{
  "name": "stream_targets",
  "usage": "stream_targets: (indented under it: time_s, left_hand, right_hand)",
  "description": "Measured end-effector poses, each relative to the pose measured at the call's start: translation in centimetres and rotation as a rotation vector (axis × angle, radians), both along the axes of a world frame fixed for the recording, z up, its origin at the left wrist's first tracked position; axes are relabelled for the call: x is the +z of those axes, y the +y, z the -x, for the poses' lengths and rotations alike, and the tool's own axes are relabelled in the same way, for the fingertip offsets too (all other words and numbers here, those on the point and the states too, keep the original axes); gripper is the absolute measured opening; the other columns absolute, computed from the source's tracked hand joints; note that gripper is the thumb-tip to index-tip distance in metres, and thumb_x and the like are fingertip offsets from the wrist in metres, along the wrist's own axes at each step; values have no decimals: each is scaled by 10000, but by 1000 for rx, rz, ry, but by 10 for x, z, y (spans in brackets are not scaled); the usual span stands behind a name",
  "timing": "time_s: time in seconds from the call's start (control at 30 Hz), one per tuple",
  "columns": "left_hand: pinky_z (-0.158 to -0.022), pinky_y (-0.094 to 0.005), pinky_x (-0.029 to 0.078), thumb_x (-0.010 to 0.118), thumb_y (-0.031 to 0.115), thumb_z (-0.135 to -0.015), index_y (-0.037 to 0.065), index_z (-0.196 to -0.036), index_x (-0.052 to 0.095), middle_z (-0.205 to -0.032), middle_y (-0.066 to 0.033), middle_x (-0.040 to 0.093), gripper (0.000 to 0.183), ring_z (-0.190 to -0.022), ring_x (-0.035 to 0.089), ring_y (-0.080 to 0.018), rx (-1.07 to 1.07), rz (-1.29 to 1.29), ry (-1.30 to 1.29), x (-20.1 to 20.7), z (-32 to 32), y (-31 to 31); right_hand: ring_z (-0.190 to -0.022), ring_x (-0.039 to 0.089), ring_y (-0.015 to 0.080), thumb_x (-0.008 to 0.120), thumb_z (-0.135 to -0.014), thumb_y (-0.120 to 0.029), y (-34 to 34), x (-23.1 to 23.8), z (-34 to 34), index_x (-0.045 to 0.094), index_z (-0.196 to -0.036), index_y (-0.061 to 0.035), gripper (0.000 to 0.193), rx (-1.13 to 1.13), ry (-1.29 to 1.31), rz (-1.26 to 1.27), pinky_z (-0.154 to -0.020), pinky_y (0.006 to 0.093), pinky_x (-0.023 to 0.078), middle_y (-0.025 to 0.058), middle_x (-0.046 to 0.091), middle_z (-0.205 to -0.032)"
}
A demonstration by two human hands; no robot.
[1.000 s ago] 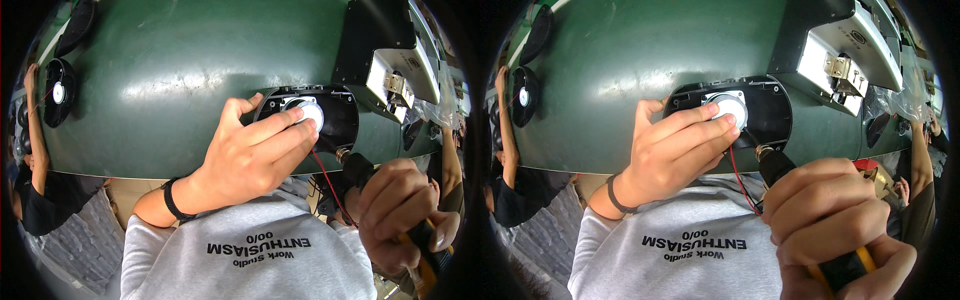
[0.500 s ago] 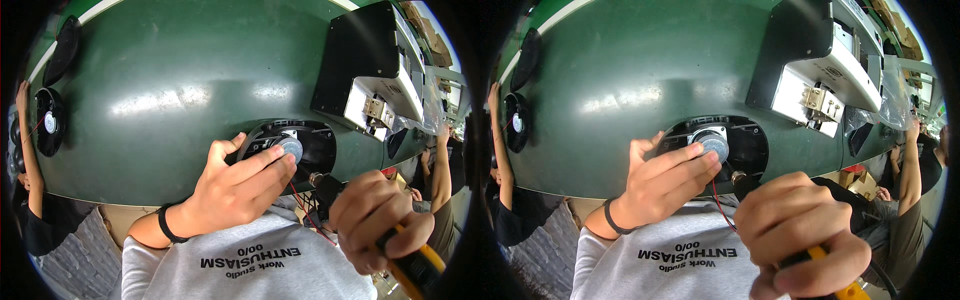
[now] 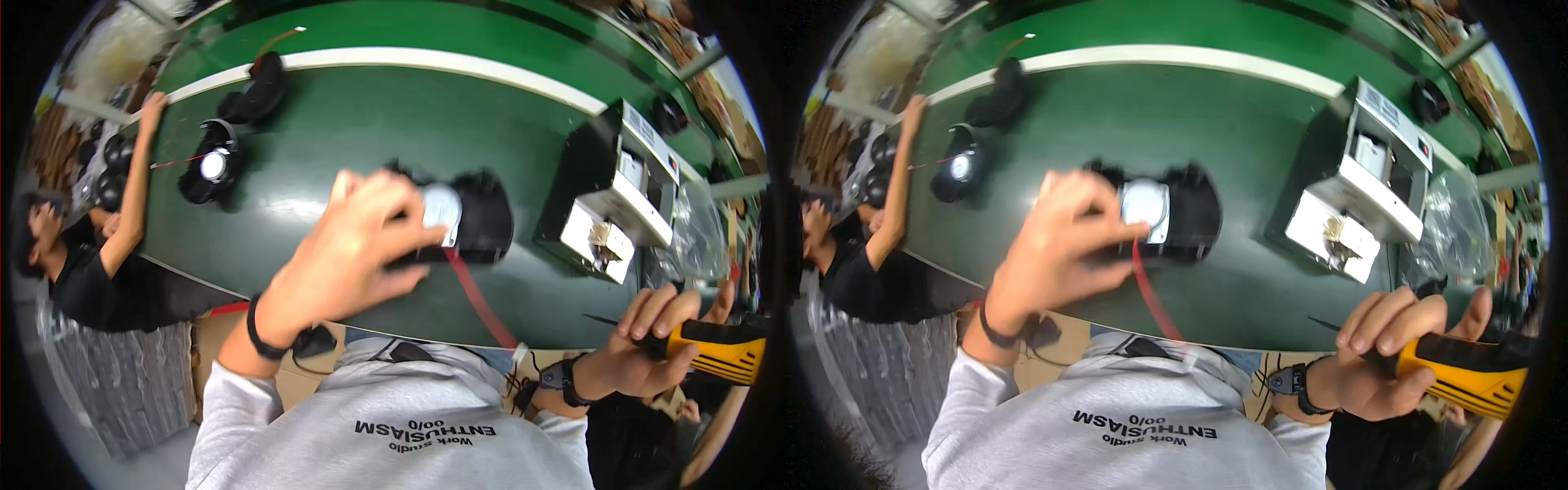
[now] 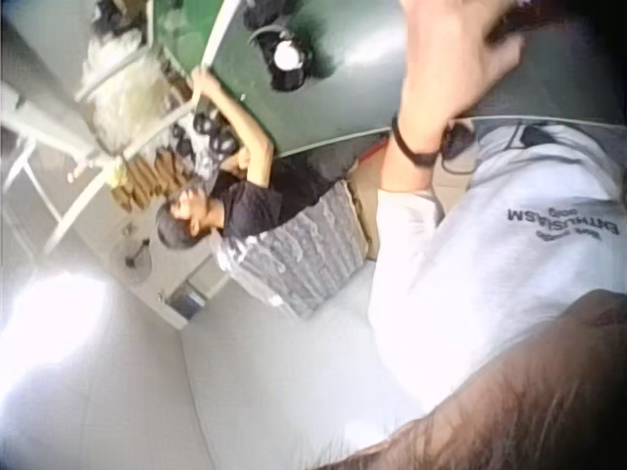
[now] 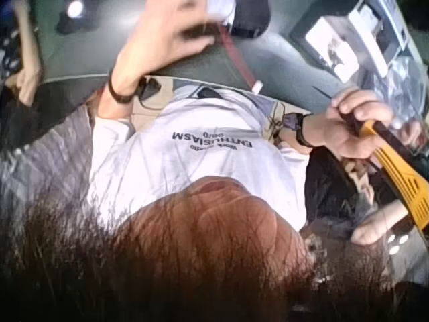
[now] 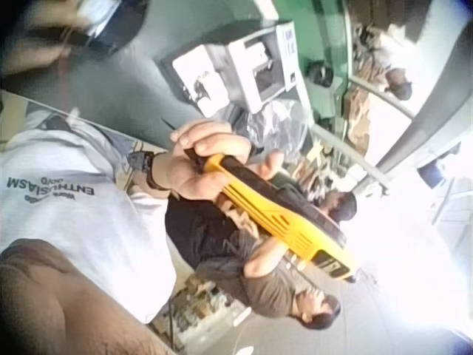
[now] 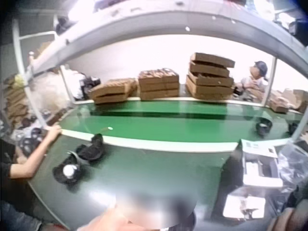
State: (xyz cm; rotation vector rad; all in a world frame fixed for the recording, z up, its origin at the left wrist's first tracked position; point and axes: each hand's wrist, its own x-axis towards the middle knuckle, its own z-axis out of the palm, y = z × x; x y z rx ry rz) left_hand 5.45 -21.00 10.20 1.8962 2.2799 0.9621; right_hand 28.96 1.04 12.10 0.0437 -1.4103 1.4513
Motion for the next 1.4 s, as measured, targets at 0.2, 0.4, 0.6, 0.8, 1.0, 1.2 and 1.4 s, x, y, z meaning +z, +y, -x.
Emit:
stream_targets:
  time_s: [0.2, 0.4, 0.6, 0.8, 1.0, 1.2, 1.4]
  left_hand:
    - [-947, -455, 459, 877, 243, -661, 72, -1129, 751, -1064, -123, 635, 515, -1148, 577, -321, 163, -88, 184, -16, 123, 137]
    - [-1031, -494, 418, 934, 258, -642, 110, -1173, 749, -1256, -104, 574, 582, -1285, 490, -314, 442, -146, 39, -79, 209, 207]
    - [-864, -441, 568, 844, 242, -724, 88, -1073, 744, -1053, -107, 689, 395, -1035, 676, -318, 714, -54, 370, 8, 152, 77]
    - [-937, -499, 492, 796, 295, -821, 15, -1015, 764, -968, -147, 760, 343, -918, 730, -344, 1111, 464, 525, -17, 201, -30]
    - [-833, -509, 476, 733, 206, -845, 42, -864, 762, -914, -172, 747, 168, -834, 705, -369, 967, 385, 358, -23, 168, -14]
    - [-1054, -641, 385, 757, 114, -821, 33, -832, 699, -846, -94, 662, 100, -935, 638, -312, 580, 29, 230, -24, 21, -5]
    - [-927, -520, 524, 790, 38, -789, 21, -916, 682, -916, -96, 674, 168, -891, 661, -307, 330, -100, -31, -40, -80, 18]
  right_hand:
    - [-551, 516, 185, 602, -1031, -350, -8, -42, 21, 247, -1489, 61, 710, -33, -127, 156, -461, 307, 460, 102, 526, -807]
    - [-643, 537, 196, 486, -1049, -228, -21, -61, 27, 320, -1464, 103, 557, -88, -240, 203, -581, 316, 504, 145, 566, -893]
    - [-721, 569, 204, 413, -1057, -190, -16, -88, 6, 335, -1463, 128, 521, -164, -307, 116, -629, 318, 528, 160, 586, -918]
    - [-652, 574, 185, 453, -1062, -179, -26, -104, 5, 432, -1369, 73, 398, 33, -370, 258, -631, 299, 528, 137, 583, -890]
    - [-647, 570, 125, 510, -1057, -127, -29, -98, -6, 439, -1391, 71, 395, -83, -589, 259, -610, 256, 500, 99, 593, -892]
    - [-627, 564, 68, 639, -1020, -111, -56, -98, -26, 595, -1131, -3, 161, -192, -911, 303, -564, 223, 472, 36, 620, -802]
    - [-1069, 599, 173, 701, -898, 6, -91, -91, 9, 489, -1437, 57, 581, 184, -749, 206, -851, 278, 526, 171, 548, -1365]
